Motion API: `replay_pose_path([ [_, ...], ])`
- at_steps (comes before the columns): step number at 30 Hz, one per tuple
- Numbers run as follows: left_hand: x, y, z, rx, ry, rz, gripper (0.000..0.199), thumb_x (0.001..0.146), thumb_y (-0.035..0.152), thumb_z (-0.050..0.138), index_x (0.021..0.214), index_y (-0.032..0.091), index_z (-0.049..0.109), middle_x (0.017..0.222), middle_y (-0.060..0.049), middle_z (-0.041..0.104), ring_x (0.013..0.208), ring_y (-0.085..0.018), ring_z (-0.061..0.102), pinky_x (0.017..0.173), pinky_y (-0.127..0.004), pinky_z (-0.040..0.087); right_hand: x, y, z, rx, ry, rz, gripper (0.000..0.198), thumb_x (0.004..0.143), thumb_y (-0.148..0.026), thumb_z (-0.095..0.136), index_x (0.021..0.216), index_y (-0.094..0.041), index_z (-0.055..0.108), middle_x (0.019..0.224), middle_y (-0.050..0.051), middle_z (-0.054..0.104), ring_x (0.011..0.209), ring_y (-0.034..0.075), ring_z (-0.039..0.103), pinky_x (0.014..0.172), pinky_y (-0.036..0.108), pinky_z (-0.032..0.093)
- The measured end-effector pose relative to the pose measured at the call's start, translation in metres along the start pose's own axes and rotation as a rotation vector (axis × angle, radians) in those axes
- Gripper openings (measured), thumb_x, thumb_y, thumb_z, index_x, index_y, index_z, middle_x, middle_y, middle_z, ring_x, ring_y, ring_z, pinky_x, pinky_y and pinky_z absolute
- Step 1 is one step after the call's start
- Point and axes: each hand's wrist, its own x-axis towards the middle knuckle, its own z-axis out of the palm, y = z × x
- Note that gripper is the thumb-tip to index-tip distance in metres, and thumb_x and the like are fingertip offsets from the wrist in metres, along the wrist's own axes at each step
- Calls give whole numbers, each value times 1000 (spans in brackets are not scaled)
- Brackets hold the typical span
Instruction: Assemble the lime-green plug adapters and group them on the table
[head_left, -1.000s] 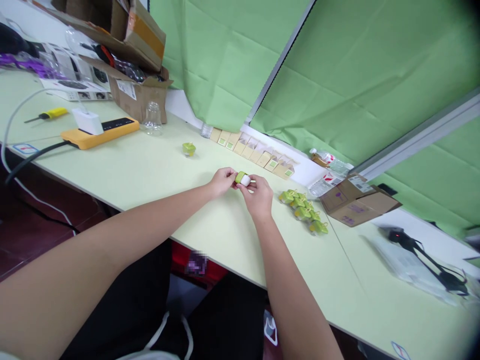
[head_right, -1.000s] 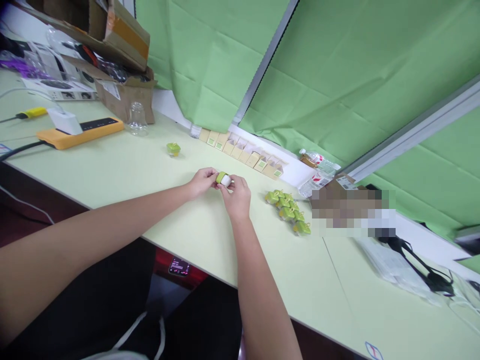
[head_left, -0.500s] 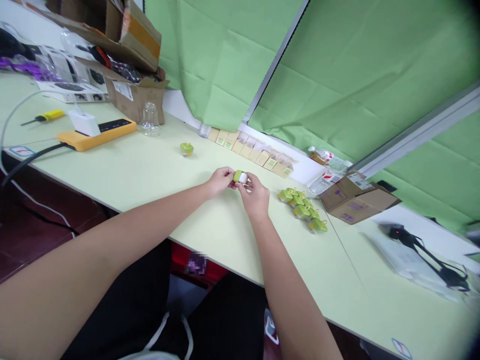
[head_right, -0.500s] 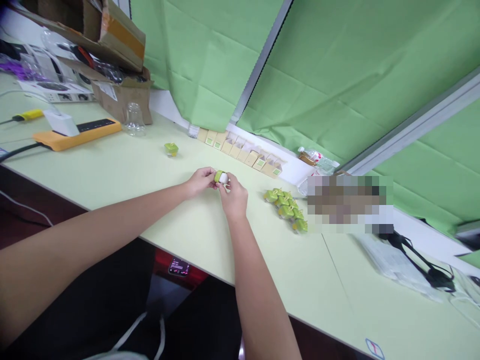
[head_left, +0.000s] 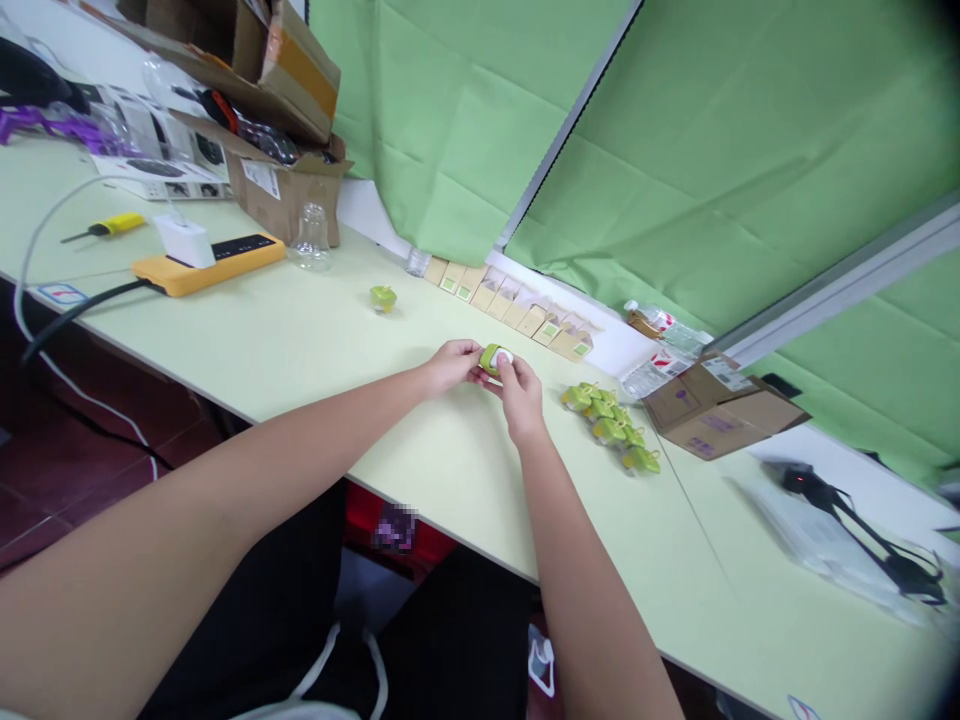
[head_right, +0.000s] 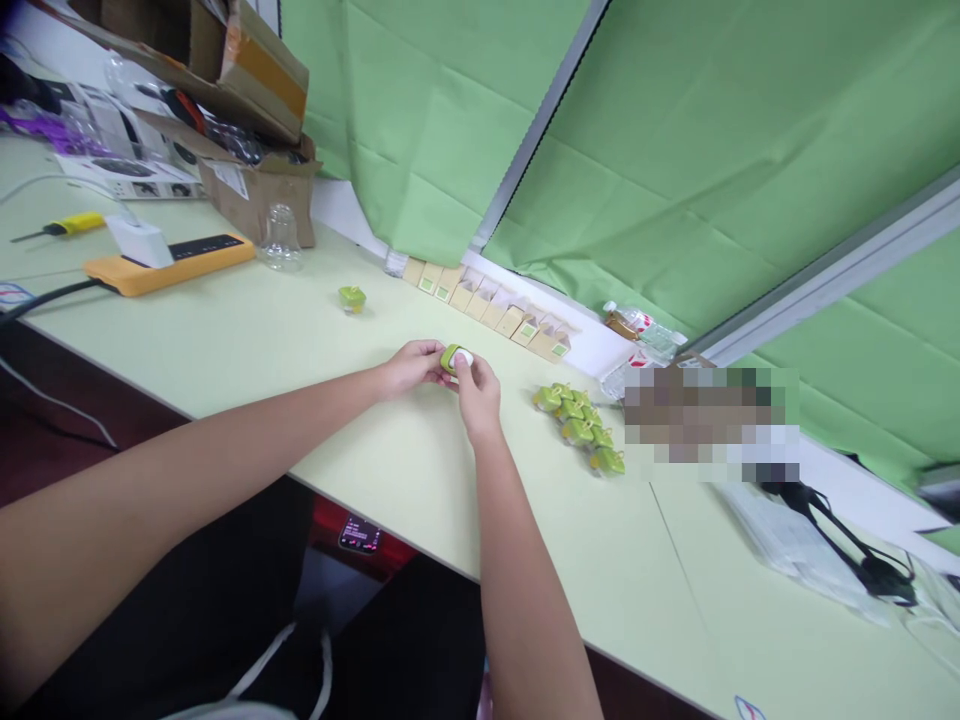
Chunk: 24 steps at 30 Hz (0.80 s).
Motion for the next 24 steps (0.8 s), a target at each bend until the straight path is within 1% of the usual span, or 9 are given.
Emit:
replay_pose_path([
  [2,-1,1,0,-14,0,-1,17,81,22,71,78,12,58,66,-2,62,60,-12,62,65,-28,51,-1,-3,-2,65,-57,81,43,77,-56,70,97,-19,69,100,6,70,90,20,69,80,37,60],
  [5,-3,3,0,-16,17,-15,14,79,20,71,79,12,60,66,-2,62,60,-12,61,65,-29,50,-1,-5,-4,118,-78,144,41,75,-54,74,96,-19,69,100,5,70,88,20,70,79,37,61],
  [13,-4,6,0,45,49,-49,10,78,21,68,78,13,61,72,-2,62,63,-13,62,61,-27,48,-2,-4,-10,159,-105,196,38,79,-53,71,102,-22,70,107,6,71,95,21,70,76,33,60],
  [24,-5,7,0,70,50,-76,10,77,22,68,79,14,61,73,-2,62,64,-12,61,59,-24,45,-1,-5,-12,173,-107,254,37,82,-52,68,104,-22,68,107,6,72,99,24,70,73,33,59],
])
